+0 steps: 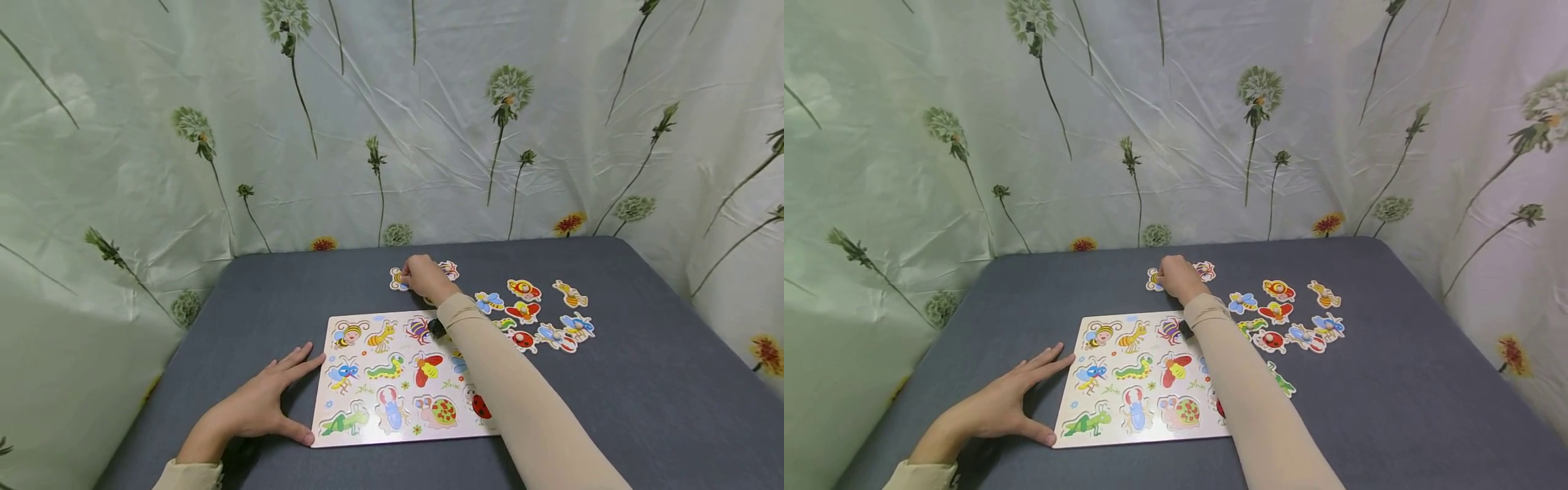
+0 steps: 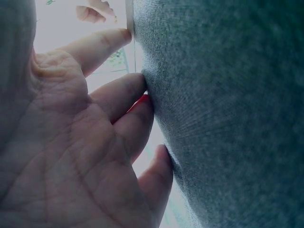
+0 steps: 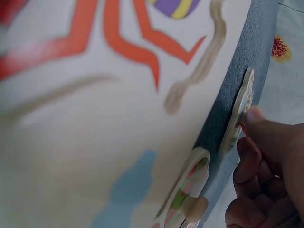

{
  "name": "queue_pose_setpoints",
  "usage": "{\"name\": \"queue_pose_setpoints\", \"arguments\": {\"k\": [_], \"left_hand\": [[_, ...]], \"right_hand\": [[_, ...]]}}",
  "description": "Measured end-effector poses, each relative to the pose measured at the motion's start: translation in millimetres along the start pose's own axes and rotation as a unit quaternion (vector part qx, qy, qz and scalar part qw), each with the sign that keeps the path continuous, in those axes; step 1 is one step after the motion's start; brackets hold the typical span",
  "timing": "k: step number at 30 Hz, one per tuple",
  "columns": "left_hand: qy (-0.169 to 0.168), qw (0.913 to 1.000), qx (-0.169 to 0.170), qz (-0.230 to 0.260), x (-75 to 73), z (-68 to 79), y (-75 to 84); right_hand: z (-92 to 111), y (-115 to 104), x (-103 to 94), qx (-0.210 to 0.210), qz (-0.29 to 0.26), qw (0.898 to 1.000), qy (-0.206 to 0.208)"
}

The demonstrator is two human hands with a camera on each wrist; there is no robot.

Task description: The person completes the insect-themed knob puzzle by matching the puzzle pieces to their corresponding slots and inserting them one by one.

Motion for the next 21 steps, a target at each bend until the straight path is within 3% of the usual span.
{"name": "queue_pose_setpoints", "arguments": {"k": [15, 21], "left_hand": [[0.004, 0.9999, 0.014, -0.003, 1.4, 1.3, -0.4], [-0.004, 1.0000, 0.004, 0.004, 0.9, 0.1, -0.2]], "right_hand": [[0, 15, -2.5, 0.008, -0.071, 0.997, -0.021], [2, 20, -5.3, 0.009, -0.098, 0.994, -0.038]]}}
Point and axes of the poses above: each hand's wrist, its own z-axis away from the middle knuckle, its own x-axis out of the palm, y = z × x, the point moved 2 cm from there along -z, towards the middle knuckle, and after that the axes turned 12 degrees about x, right-handed, at the moved point
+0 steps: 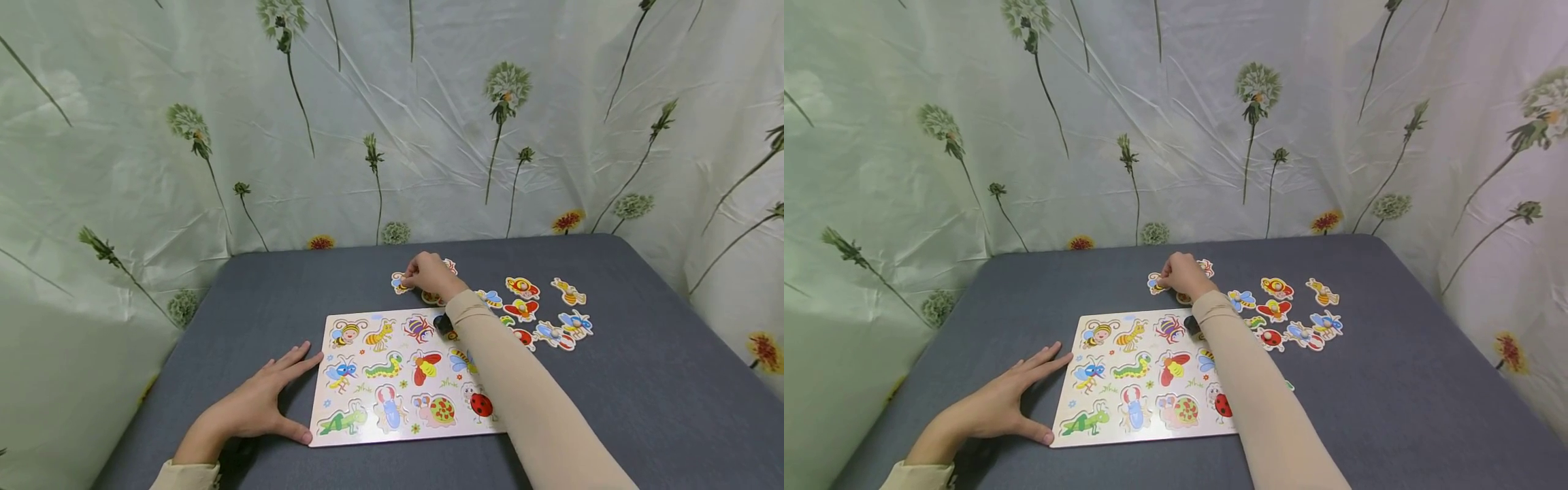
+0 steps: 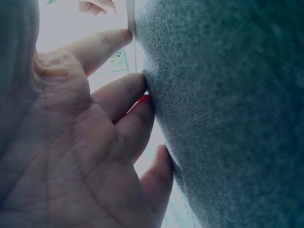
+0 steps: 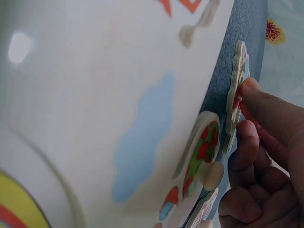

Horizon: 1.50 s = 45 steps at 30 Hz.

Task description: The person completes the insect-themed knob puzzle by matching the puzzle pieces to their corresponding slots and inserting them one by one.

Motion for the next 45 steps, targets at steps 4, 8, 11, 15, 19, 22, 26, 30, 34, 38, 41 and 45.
{"name": "queue_pose_setpoints", "arguments": {"k": [4, 8, 11, 15, 19, 22, 26, 30, 34, 38, 41, 45], "left_hand": [[0.001, 1.0000, -0.004, 0.000, -0.3, -0.1, -2.2], [0.004, 1.0000, 0.001, -0.003, -0.4, 0.2, -2.4], [0.004, 1.0000, 0.000, -0.002, -0.6, 0.3, -1.8], [0.004, 1.0000, -0.004, -0.002, -0.4, 0.0, -0.9], [0.003, 1.0000, -0.006, -0.004, -0.6, 0.5, -0.8], [0.003, 1.0000, -0.008, -0.002, -0.8, 1.1, -1.2], [0.006, 1.0000, -0.001, -0.001, -1.4, 1.4, -0.9], [0.005, 0.9999, 0.008, 0.004, -0.7, 2.6, -0.6], [0.006, 0.9999, 0.011, 0.007, -0.1, 1.7, -0.5], [0.010, 0.9999, 0.010, 0.005, 1.2, 2.2, -2.0], [0.011, 0.9999, 0.009, 0.002, 1.4, 2.7, -2.7], [0.011, 0.9999, 0.006, 0.004, 0.7, 4.1, -1.5]], "right_hand": [[-2, 0, 0.8, -0.004, 0.007, 1.000, -0.001], [-2, 0, 1.7, -0.006, 0.008, 1.000, -0.001], [-2, 0, 2.1, -0.008, 0.002, 1.000, 0.000], [-2, 0, 2.8, -0.012, -0.006, 1.000, 0.000], [-3, -1, 3.2, -0.009, -0.009, 1.000, -0.003], [-2, -2, 3.0, -0.005, -0.013, 1.000, -0.005], [0, -3, 2.1, -0.008, -0.015, 1.000, -0.003], [3, -3, 4.0, -0.012, -0.021, 1.000, -0.004], [6, -3, 4.2, -0.021, -0.023, 0.999, -0.005], [10, -4, 5.3, -0.030, -0.025, 0.999, -0.001], [12, -5, 5.4, -0.030, -0.028, 0.999, 0.000], [15, -8, 5.6, -0.028, -0.026, 0.999, -0.003]]}}
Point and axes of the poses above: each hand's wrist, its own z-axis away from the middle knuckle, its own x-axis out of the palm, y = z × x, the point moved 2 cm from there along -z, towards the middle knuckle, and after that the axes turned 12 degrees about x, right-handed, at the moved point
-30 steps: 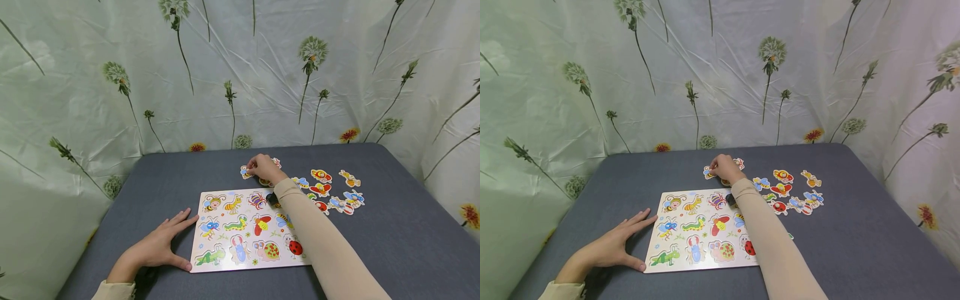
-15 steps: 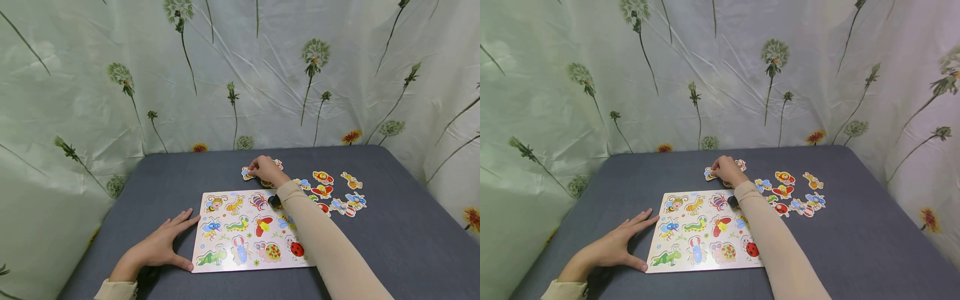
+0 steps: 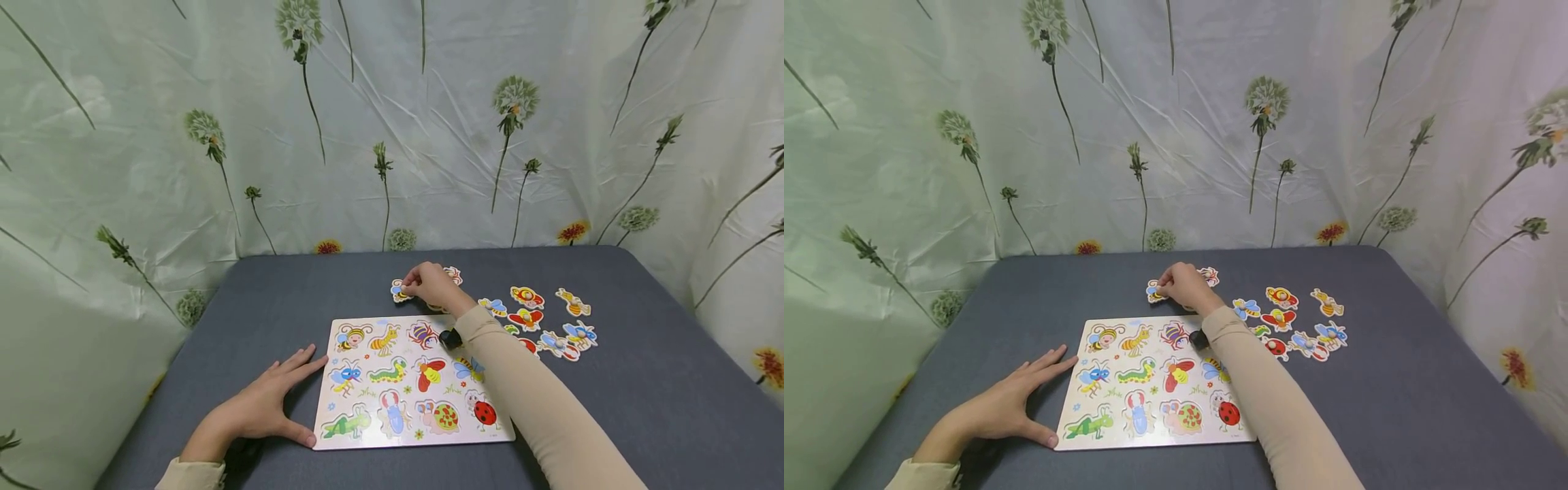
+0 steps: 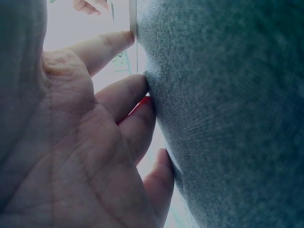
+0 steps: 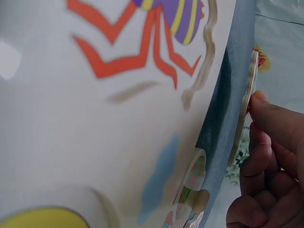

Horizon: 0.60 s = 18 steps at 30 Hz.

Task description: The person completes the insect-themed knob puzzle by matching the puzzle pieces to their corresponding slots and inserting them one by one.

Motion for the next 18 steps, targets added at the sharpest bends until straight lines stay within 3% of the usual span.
{"name": "queue_pose_setpoints", "arguments": {"k": [18], "left_hand": [[0.005, 0.9999, 0.007, -0.008, 0.3, -0.5, -0.1]], "right_hand": [[15, -9, 6.6, -0.023, -0.022, 0.999, -0.025]]}}
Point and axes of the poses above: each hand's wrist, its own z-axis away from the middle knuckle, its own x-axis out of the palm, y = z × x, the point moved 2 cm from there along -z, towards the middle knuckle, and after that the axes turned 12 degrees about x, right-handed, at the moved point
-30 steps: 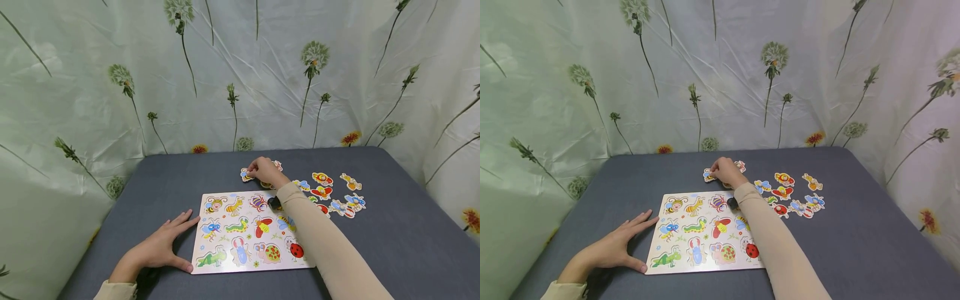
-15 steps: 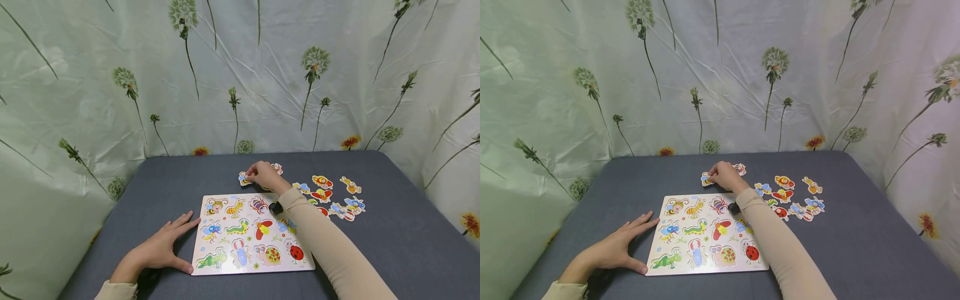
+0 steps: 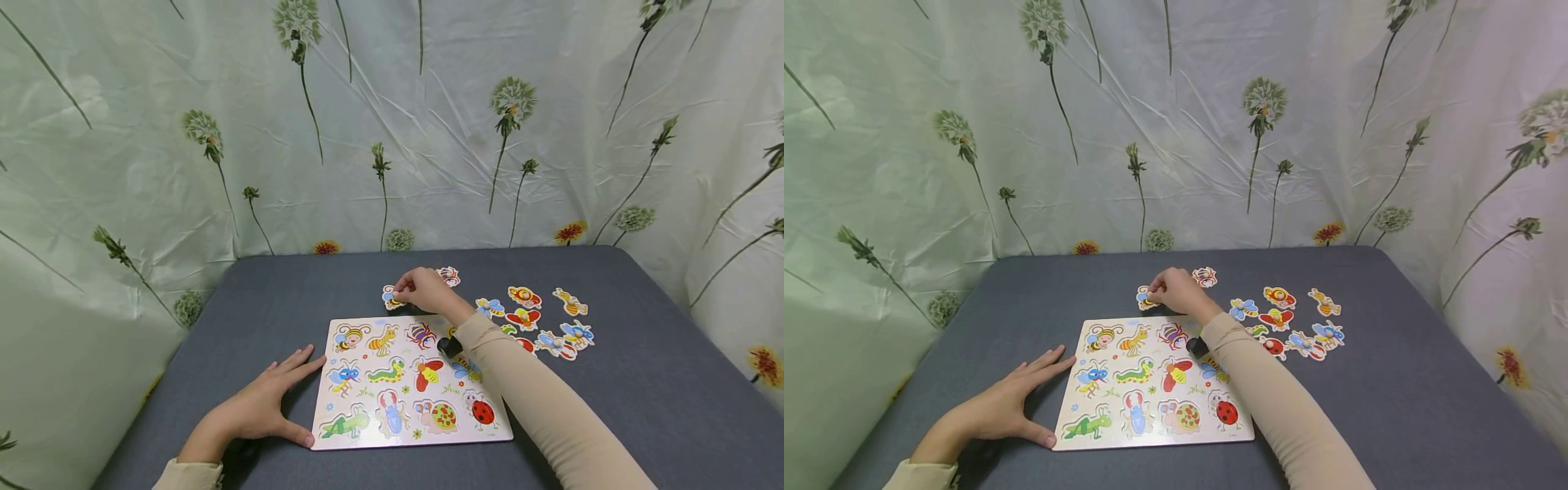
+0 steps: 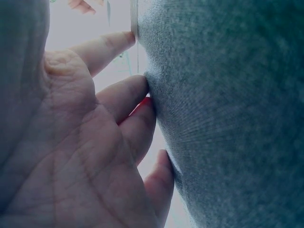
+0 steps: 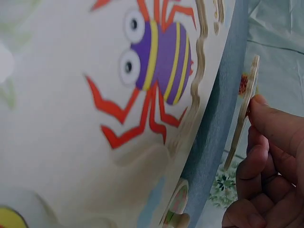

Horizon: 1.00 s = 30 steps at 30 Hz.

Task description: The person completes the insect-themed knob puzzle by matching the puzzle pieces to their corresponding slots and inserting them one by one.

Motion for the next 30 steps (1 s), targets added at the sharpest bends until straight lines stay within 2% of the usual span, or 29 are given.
{"name": "queue_pose_setpoints", "arguments": {"k": [6, 11, 23, 30], "left_hand": [[0.001, 0.9999, 0.010, -0.003, 0.4, 1.0, 2.4], [0.000, 1.0000, 0.002, 0.000, 0.2, 0.7, 2.0], [-0.006, 0.9999, -0.004, 0.009, 0.3, 0.3, 2.7], [-0.005, 1.0000, 0.000, 0.002, -0.3, -0.1, 2.8]], "right_hand": [[7, -4, 1.8, -0.011, -0.004, 1.000, -0.006], [11, -7, 4.1, -0.024, -0.014, 1.000, -0.009], [16, -18, 25.4, -0.017, -0.042, 0.998, -0.041], [18, -29, 35.4, -0.030, -0.038, 0.998, -0.047]]}}
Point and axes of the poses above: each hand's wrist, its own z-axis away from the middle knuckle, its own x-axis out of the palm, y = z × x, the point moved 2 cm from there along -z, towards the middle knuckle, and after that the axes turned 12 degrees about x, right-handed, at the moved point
